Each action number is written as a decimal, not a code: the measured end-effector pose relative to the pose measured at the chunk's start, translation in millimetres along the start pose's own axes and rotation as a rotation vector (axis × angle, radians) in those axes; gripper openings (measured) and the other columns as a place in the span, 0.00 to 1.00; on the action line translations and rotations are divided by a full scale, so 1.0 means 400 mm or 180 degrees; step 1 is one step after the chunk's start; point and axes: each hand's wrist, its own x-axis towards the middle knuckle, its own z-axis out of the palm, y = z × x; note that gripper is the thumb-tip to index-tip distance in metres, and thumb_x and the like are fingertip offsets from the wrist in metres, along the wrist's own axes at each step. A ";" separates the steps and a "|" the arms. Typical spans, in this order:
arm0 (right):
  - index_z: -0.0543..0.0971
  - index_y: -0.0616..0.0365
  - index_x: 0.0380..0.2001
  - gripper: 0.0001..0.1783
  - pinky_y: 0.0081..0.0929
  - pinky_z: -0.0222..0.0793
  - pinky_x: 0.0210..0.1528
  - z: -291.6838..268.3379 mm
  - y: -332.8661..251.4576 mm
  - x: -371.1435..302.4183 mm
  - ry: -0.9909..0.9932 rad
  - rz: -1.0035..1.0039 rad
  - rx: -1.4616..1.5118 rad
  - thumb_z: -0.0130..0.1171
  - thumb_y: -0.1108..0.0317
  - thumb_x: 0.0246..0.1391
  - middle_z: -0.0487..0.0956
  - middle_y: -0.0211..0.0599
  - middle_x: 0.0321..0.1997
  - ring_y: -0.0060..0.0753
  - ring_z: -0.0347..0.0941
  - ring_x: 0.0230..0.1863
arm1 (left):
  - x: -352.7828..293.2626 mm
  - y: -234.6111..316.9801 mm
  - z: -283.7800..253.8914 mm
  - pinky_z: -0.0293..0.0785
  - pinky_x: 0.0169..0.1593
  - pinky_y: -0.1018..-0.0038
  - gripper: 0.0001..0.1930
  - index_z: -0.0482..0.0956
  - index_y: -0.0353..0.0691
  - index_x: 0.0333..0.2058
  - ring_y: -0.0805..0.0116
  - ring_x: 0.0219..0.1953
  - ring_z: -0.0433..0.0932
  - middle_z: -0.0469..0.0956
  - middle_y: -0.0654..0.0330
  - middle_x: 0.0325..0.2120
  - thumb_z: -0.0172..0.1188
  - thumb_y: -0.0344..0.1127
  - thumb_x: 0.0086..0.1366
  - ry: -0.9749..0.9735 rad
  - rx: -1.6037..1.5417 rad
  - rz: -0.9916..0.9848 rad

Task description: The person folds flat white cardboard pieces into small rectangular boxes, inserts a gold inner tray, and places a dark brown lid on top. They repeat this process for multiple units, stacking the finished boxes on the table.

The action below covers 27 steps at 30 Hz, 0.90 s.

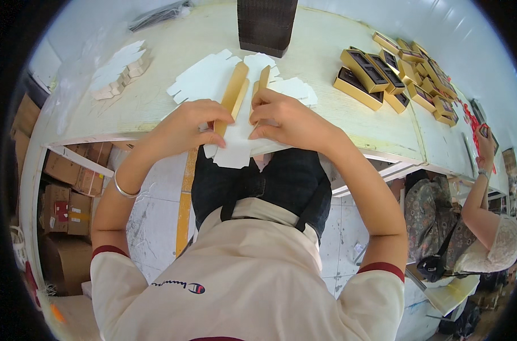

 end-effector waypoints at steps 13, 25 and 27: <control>0.71 0.56 0.45 0.22 0.18 0.60 0.32 0.033 -0.028 0.068 0.0074 0.1370 0.0771 0.65 0.75 0.44 0.69 0.28 0.31 0.18 0.62 0.30 | 0.060 0.000 0.072 0.64 0.27 0.74 0.13 0.72 0.34 0.27 0.69 0.22 0.69 0.72 0.59 0.19 0.69 0.32 0.48 0.0435 -0.0595 -0.0442; 0.71 0.56 0.49 0.29 0.40 0.66 0.52 0.093 -0.084 -0.074 0.0586 -0.0097 -0.1190 0.67 0.69 0.39 0.65 0.50 0.58 0.55 0.66 0.53 | 0.076 0.019 0.043 0.63 0.27 0.74 0.11 0.72 0.33 0.25 0.68 0.22 0.67 0.69 0.57 0.20 0.60 0.36 0.59 -0.0078 -0.0180 -0.0939; 0.75 0.61 0.36 0.16 0.38 0.69 0.45 0.109 -0.049 -0.065 0.1041 -0.0303 -0.1220 0.65 0.71 0.42 0.73 0.47 0.47 0.50 0.71 0.45 | 0.078 0.002 0.038 0.64 0.27 0.75 0.12 0.73 0.35 0.29 0.71 0.22 0.67 0.69 0.60 0.20 0.57 0.39 0.62 -0.0172 -0.0590 -0.1085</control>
